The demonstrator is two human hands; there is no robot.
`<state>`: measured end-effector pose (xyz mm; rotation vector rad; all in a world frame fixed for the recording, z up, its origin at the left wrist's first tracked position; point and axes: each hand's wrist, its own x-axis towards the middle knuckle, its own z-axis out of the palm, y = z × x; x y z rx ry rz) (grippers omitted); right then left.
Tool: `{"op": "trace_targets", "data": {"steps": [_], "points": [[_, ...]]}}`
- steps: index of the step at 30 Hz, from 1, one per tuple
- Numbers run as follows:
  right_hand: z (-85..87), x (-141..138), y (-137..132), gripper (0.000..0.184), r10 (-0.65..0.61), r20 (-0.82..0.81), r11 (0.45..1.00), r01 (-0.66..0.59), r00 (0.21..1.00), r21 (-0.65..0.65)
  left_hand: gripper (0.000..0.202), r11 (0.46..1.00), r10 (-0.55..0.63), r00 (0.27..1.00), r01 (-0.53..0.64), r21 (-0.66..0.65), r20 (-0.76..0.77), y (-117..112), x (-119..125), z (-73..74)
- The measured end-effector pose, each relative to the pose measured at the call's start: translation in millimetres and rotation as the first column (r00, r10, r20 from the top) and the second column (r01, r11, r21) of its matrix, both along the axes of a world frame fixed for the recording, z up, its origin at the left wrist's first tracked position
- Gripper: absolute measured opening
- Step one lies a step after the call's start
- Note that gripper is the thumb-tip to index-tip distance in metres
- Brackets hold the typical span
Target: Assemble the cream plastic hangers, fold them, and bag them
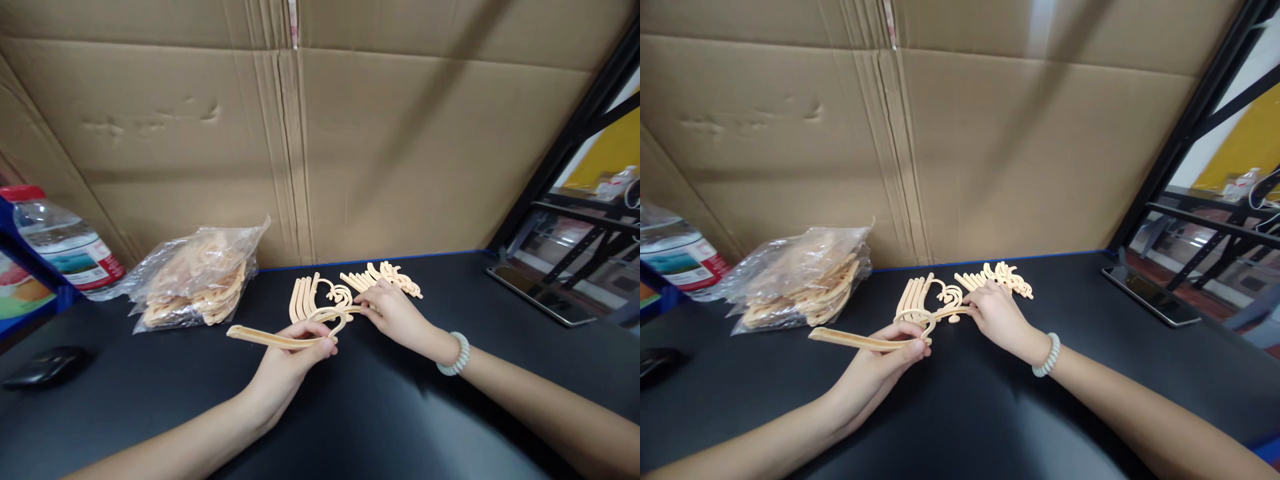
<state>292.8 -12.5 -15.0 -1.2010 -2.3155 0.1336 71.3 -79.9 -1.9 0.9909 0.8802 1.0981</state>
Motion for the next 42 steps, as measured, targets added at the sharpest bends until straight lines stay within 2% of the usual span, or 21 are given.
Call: {"op": "trace_targets", "data": {"steps": [3,5,8,10,12,14,15,18,22,27,34,38,42], "points": [[1.3,1.8,0.0,0.018,0.030,-0.014,1.000,-0.030,0.999,-0.003,0.020,1.000,-0.007,1.000,0.007,0.000,0.011,-0.9,-0.7,0.0],[5.1,3.9,-1.3,0.023,0.065,-0.083,0.998,-0.067,0.994,-0.020,0.020,1.000,-0.005,1.000,0.006,-0.008,0.018,-1.2,-0.7,0.3],[15.1,7.3,-4.6,0.018,0.039,-0.259,0.997,-0.055,0.965,-0.055,0.019,1.000,-0.003,0.999,0.004,-0.016,0.039,-0.9,-0.3,0.5],[21.9,7.6,-7.6,0.007,-0.010,-0.434,0.980,-0.078,0.901,-0.184,0.020,1.000,-0.003,0.999,0.004,-0.023,0.046,-0.6,-0.3,0.3],[26.1,4.6,-11.7,0.014,-0.060,-0.606,0.905,-0.213,0.793,-0.368,0.020,0.999,-0.003,0.999,0.004,-0.034,0.043,-0.6,-0.7,0.0],[26.5,-1.6,-17.3,0.019,-0.107,-0.720,0.804,-0.366,0.686,-0.469,0.021,0.999,-0.002,0.999,0.004,-0.045,0.037,-1.0,-1.3,0.0],[25.5,-5.7,-20.7,0.020,-0.121,-0.758,0.772,-0.419,0.641,-0.478,0.021,0.999,-0.005,0.999,0.006,-0.043,0.036,-1.2,-1.6,0.1],[20.9,-18.5,-31.8,0.022,-0.126,-0.831,0.724,-0.522,0.543,-0.450,0.021,1.000,-0.021,0.998,0.022,-0.019,0.052,-1.2,-1.9,1.0],[19.3,-28.7,-44.1,0.020,-0.100,-0.848,0.683,-0.585,0.520,-0.438,0.022,1.000,-0.030,0.997,0.030,0.001,0.069,0.0,-1.1,1.7],[22.2,-29.9,-48.6,0.018,-0.093,-0.856,0.675,-0.600,0.508,-0.429,0.021,0.998,-0.054,0.998,0.053,0.027,0.039,0.3,-1.2,1.3],[22.9,-31.5,-50.5,0.010,-0.072,-0.844,0.680,-0.593,0.531,-0.431,0.019,0.997,-0.060,0.998,0.060,0.043,0.004,-0.6,-1.3,-0.3],[22.0,-35.1,-55.9,0.007,-0.044,-0.830,0.723,-0.556,0.556,-0.410,0.020,0.998,-0.042,0.999,0.041,0.047,0.023,-4.0,1.3,-0.6],[18.9,-38.5,-63.4,0.008,-0.036,-0.818,0.795,-0.480,0.574,-0.372,0.020,0.998,0.042,0.998,-0.044,0.045,0.036,-8.5,3.6,-0.8]]}}
